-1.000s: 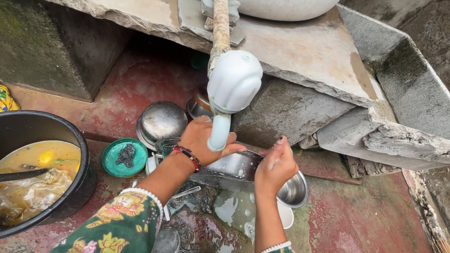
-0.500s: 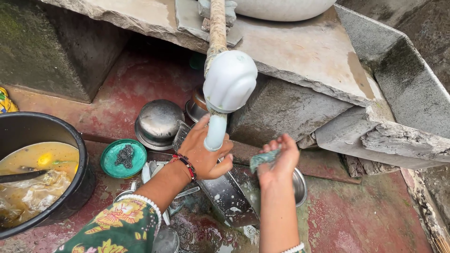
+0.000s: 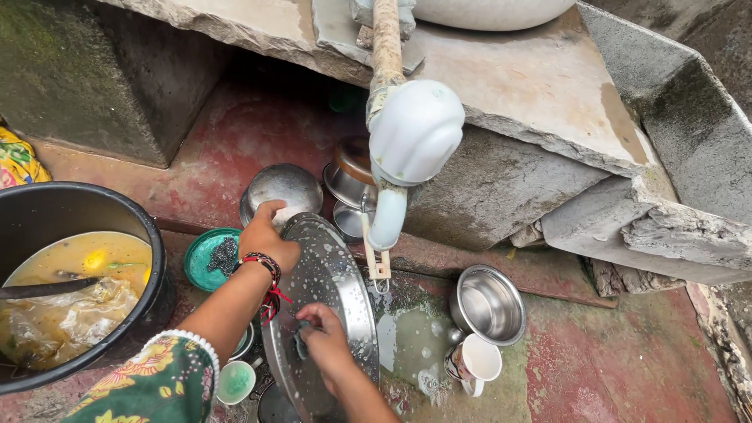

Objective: The person washes various dishes by hand, scrubbing a plate, bowls, a mug, and a spoon with a scouring pad before rinsing them under a faucet. Each item is placed into a large metal basin after being cleaned.

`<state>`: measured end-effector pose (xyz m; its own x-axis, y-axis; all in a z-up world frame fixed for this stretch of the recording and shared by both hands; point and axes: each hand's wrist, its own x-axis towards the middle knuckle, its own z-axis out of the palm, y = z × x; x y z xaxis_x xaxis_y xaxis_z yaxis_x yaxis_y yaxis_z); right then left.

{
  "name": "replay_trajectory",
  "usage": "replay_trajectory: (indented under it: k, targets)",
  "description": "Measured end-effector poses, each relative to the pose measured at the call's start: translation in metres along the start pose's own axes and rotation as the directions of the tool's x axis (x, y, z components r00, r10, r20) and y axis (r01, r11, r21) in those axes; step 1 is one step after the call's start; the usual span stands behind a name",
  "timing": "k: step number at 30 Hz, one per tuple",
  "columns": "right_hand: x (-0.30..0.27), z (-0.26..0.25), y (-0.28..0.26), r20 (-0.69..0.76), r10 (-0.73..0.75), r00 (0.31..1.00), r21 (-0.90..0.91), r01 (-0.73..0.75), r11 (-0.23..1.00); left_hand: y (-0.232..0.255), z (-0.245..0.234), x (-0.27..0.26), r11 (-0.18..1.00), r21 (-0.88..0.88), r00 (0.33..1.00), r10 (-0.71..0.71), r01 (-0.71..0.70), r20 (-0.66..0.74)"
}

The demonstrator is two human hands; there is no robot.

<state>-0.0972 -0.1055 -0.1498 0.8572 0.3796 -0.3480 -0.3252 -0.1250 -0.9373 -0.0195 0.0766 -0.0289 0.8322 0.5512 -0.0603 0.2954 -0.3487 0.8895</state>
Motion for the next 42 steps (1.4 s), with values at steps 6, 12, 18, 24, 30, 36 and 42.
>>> replay_trajectory:
  k: [6,12,18,24,30,36,42]
  targets:
    - [-0.003,-0.058,0.072,-0.355,0.228,0.907,-0.502,-0.391,0.772,-0.053,-0.007,0.003,0.980,-0.029,0.937,-0.179,0.196,0.300]
    - [0.000,-0.049,0.093,-0.286,0.114,0.951,-0.359,-0.217,0.908,-0.067,0.007,0.005,0.902,-0.388,0.918,-0.021,0.188,0.395]
    - [0.003,-0.029,0.056,-0.165,-0.126,0.978,-0.498,0.028,0.867,-0.083,0.027,-0.025,0.955,0.266,0.932,-0.212,0.134,0.292]
    - [-0.005,-0.031,0.035,-0.184,0.237,0.954,-0.178,-0.269,0.947,-0.169,0.104,-0.022,0.960,0.231,0.915,-0.231,0.159,0.330]
    - [0.009,-0.057,0.008,-0.323,0.360,0.875,0.258,-0.285,0.923,-0.171,0.106,-0.014,0.867,0.139,0.813,-0.497,0.478,0.304]
    - [0.037,-0.081,-0.013,-0.227,0.171,0.959,0.275,-0.105,0.956,-0.098,0.088,-0.032,0.845,0.421,0.863,-0.450,0.329,0.229]
    - [0.052,-0.086,-0.041,-0.212,0.104,0.972,0.552,0.031,0.833,-0.016,0.085,-0.035,0.764,0.640,0.902,-0.222,-0.074,0.370]
